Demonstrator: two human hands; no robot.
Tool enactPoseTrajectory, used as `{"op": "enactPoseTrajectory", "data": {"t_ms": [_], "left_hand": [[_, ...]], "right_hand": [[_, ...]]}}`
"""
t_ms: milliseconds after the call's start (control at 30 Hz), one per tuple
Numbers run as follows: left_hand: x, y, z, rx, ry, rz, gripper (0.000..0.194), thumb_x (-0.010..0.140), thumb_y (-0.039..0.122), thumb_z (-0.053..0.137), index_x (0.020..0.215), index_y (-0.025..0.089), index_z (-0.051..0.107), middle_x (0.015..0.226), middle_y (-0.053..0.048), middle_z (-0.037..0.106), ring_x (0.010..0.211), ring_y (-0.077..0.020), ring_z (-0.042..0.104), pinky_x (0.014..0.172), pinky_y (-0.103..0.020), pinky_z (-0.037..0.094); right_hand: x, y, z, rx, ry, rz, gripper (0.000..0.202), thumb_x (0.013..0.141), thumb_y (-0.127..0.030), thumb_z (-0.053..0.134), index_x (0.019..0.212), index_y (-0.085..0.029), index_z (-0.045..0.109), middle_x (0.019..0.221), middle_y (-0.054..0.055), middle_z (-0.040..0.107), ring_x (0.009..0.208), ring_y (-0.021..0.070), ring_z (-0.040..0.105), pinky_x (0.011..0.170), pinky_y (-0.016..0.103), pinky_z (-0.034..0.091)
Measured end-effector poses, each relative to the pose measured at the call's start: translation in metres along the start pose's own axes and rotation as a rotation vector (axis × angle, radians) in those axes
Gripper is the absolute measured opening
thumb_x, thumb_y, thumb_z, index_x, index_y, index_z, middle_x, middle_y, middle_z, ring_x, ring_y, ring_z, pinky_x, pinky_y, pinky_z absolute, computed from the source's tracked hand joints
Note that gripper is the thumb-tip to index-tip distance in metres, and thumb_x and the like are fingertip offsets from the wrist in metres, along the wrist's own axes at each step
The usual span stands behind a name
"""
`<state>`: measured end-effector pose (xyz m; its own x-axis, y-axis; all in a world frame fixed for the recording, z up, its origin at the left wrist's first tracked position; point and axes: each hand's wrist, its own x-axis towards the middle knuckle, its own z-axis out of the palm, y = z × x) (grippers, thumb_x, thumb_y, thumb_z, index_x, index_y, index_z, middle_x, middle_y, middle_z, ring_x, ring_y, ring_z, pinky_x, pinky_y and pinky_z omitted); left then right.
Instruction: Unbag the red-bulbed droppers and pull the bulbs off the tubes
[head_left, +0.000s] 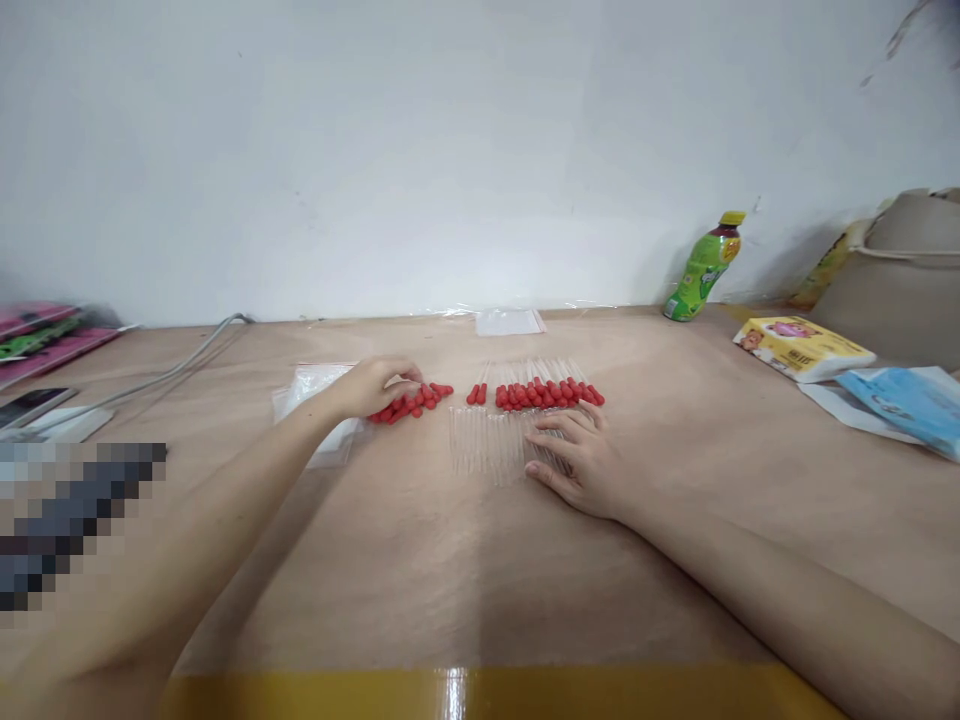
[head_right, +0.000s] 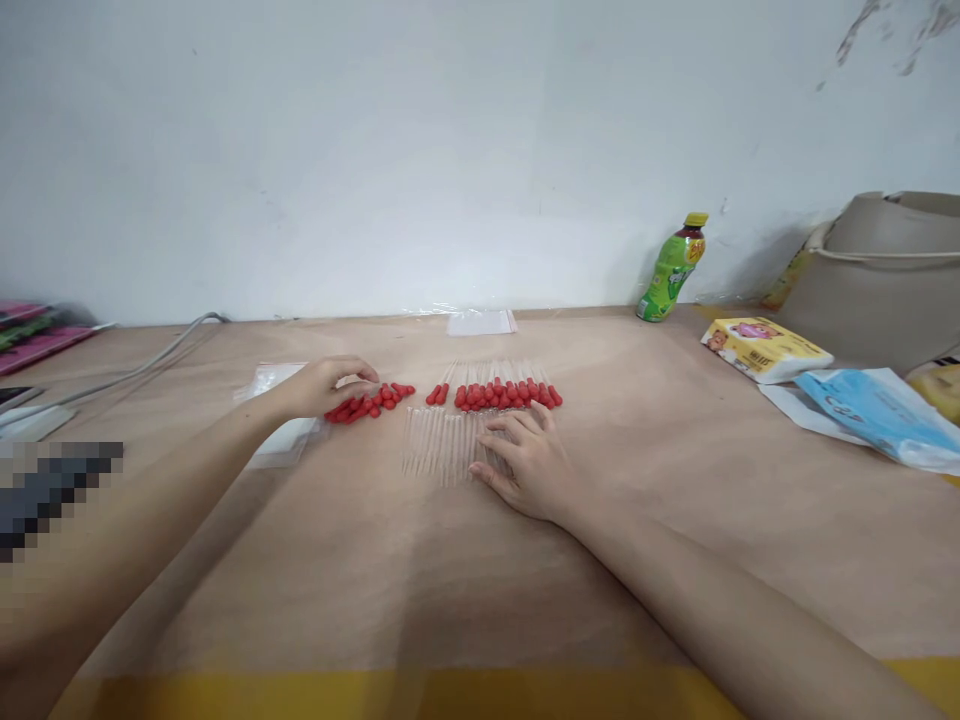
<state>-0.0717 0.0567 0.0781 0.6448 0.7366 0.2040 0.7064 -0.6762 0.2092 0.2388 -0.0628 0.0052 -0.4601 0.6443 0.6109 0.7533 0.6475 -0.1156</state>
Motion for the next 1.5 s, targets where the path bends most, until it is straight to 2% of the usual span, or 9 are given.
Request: {"op": "enactPoseTrajectory", "data": {"t_ms": [100, 233, 433, 567, 733, 900, 1033, 1267, 1500], "left_hand": [[0.012, 0.028, 0.012, 0.086, 0.122, -0.041, 0.027, 0.081, 0.041, 0.044, 0.08, 0.019, 0.061, 0.085, -0.005, 0.061, 0.086, -0.0196, 0.055, 0.081, -0.032, 0.041], [0.033, 0.057, 0.035, 0.231, 0.058, -0.17, 0.031, 0.082, 0.044, 0.044, 0.081, 0.02, 0.063, 0.093, -0.007, 0.058, 0.095, -0.024, 0.05, 0.087, -0.038, 0.036], [0.05, 0.063, 0.06, 0.32, -0.031, -0.25, 0.041, 0.086, 0.04, 0.033, 0.085, 0.014, 0.064, 0.112, -0.016, 0.049, 0.108, -0.0312, 0.04, 0.087, -0.048, 0.03], [0.056, 0.064, 0.062, 0.316, -0.049, -0.291, 0.036, 0.085, 0.033, 0.035, 0.083, 0.012, 0.065, 0.115, -0.017, 0.048, 0.109, -0.032, 0.039, 0.085, -0.048, 0.031], [0.049, 0.071, 0.048, 0.34, 0.029, -0.356, 0.036, 0.087, 0.032, 0.031, 0.087, 0.012, 0.061, 0.111, -0.017, 0.05, 0.105, -0.0314, 0.041, 0.082, -0.046, 0.033], [0.007, 0.08, 0.035, 0.366, 0.197, -0.138, 0.024, 0.089, 0.029, 0.034, 0.084, 0.015, 0.052, 0.084, -0.01, 0.058, 0.085, -0.0246, 0.05, 0.078, -0.041, 0.036], [-0.034, 0.088, 0.048, 0.141, 0.253, 0.069, 0.02, 0.089, 0.031, 0.04, 0.078, 0.017, 0.049, 0.075, -0.004, 0.056, 0.073, -0.0179, 0.053, 0.067, -0.03, 0.042], [-0.06, 0.102, 0.083, -0.072, 0.405, 0.202, 0.004, 0.085, 0.023, 0.051, 0.083, 0.02, 0.051, 0.081, 0.0, 0.061, 0.072, -0.0112, 0.058, 0.066, -0.023, 0.046], [-0.058, 0.103, 0.083, -0.011, 0.442, 0.268, 0.003, 0.084, 0.02, 0.053, 0.082, 0.019, 0.051, 0.082, -0.002, 0.061, 0.073, -0.0114, 0.058, 0.069, -0.023, 0.047]], "right_hand": [[0.0, -0.001, -0.001, -0.014, -0.001, 0.005, 0.026, 0.082, -0.04, 0.051, 0.099, -0.023, 0.062, 0.103, 0.006, 0.062, 0.097, 0.0203, 0.053, 0.097, 0.046, 0.024], [0.0, -0.002, -0.001, -0.029, 0.014, 0.012, 0.025, 0.082, -0.04, 0.051, 0.097, -0.024, 0.062, 0.102, 0.005, 0.062, 0.096, 0.0202, 0.053, 0.099, 0.046, 0.022], [0.0, -0.003, -0.001, -0.031, 0.012, 0.022, 0.026, 0.082, -0.041, 0.051, 0.098, -0.024, 0.062, 0.102, 0.005, 0.062, 0.096, 0.0201, 0.053, 0.099, 0.046, 0.022], [0.001, -0.004, -0.002, -0.032, 0.005, 0.028, 0.025, 0.082, -0.04, 0.051, 0.097, -0.023, 0.062, 0.102, 0.005, 0.062, 0.096, 0.0198, 0.053, 0.1, 0.046, 0.022], [0.0, -0.003, 0.0, -0.033, 0.026, 0.039, 0.027, 0.082, -0.038, 0.051, 0.102, -0.023, 0.06, 0.103, 0.006, 0.061, 0.097, 0.0202, 0.053, 0.1, 0.047, 0.024], [-0.002, -0.002, 0.004, -0.035, 0.239, 0.127, 0.053, 0.08, -0.038, 0.051, 0.129, -0.019, 0.039, 0.125, 0.015, 0.045, 0.114, 0.0277, 0.044, 0.097, 0.048, 0.032], [-0.002, -0.003, 0.003, -0.035, 0.301, 0.096, 0.066, 0.079, -0.039, 0.054, 0.136, -0.021, 0.026, 0.135, 0.015, 0.035, 0.12, 0.0288, 0.039, 0.099, 0.046, 0.032], [0.0, -0.004, -0.001, -0.012, 0.101, -0.11, 0.043, 0.08, -0.041, 0.054, 0.119, -0.025, 0.051, 0.118, 0.007, 0.057, 0.115, 0.0237, 0.047, 0.102, 0.047, 0.023], [0.0, -0.015, -0.004, 0.021, 0.056, -0.194, 0.034, 0.08, -0.042, 0.055, 0.108, -0.023, 0.058, 0.101, 0.003, 0.066, 0.104, 0.0213, 0.054, 0.105, 0.049, 0.015]]}}
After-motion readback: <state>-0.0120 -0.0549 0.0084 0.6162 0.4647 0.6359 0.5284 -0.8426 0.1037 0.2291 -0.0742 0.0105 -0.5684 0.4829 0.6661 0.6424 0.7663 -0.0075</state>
